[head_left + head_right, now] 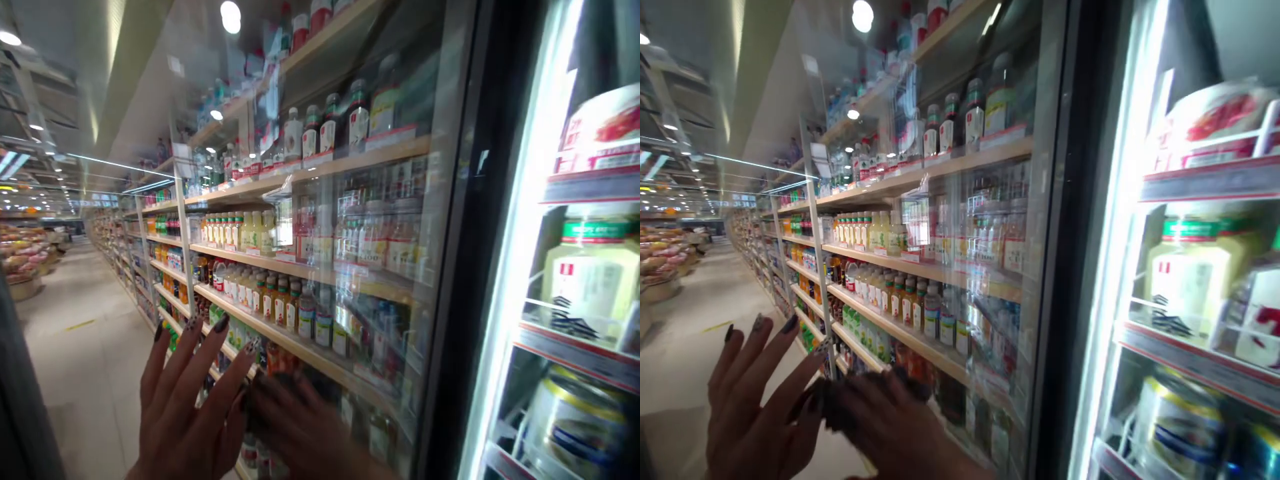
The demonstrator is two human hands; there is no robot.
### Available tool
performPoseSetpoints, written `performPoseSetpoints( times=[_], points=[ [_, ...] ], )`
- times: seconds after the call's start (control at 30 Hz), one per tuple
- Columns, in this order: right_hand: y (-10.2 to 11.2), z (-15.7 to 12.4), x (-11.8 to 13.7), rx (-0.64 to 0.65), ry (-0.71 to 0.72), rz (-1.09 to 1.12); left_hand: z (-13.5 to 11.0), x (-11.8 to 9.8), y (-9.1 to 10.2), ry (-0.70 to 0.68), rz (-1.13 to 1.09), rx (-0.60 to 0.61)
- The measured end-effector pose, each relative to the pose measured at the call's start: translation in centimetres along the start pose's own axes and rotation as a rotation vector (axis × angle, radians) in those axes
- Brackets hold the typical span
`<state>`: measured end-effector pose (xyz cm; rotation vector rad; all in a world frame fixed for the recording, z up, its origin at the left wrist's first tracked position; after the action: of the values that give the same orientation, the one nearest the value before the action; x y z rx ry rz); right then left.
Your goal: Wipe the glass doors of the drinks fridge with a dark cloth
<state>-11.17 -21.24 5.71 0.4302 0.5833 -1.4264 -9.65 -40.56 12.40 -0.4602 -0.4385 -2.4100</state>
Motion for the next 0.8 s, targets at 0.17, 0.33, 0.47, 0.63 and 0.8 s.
performPoseSetpoints(
  times=[0.17,0.33,0.47,0.63,0.8],
  points=[
    [0.7,-4.1,-5.6,0.100,-0.436,-0.025,0.1,-0.9,0.0,0.041,-0.011,0.015],
    [0.3,-3.1,-4.2,0.050,-0.827,-0.099,0.3,-1.6,-0.6,0.012,-0.058,0.066],
    [0.0,-0.5,9.2,0.065,-0.536,0.110,1.0,-2.1,-1.0,-0.027,-0.086,0.066],
    [0.9,-5.7,3.9,0.185,-0.695,0.020,0.0,-1.6,-0.1,-0.050,-0.079,0.090],
    [1.2,-8.0,4.6,0.131,-1.017,-0.110,-1.3,-0.8,0.9,-0.023,-0.078,0.107]
  ],
)
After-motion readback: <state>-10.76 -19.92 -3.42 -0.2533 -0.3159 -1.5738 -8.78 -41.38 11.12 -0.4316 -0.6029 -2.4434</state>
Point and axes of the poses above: each hand's wrist, its own z-axis towards the middle knuckle, its own y-axis out of the back of the hand, x = y × z, the point moved 3 cm from there along z, towards the middle knuckle, and after that the axes turned 13 degrees about -z, right-handed, at the moved point
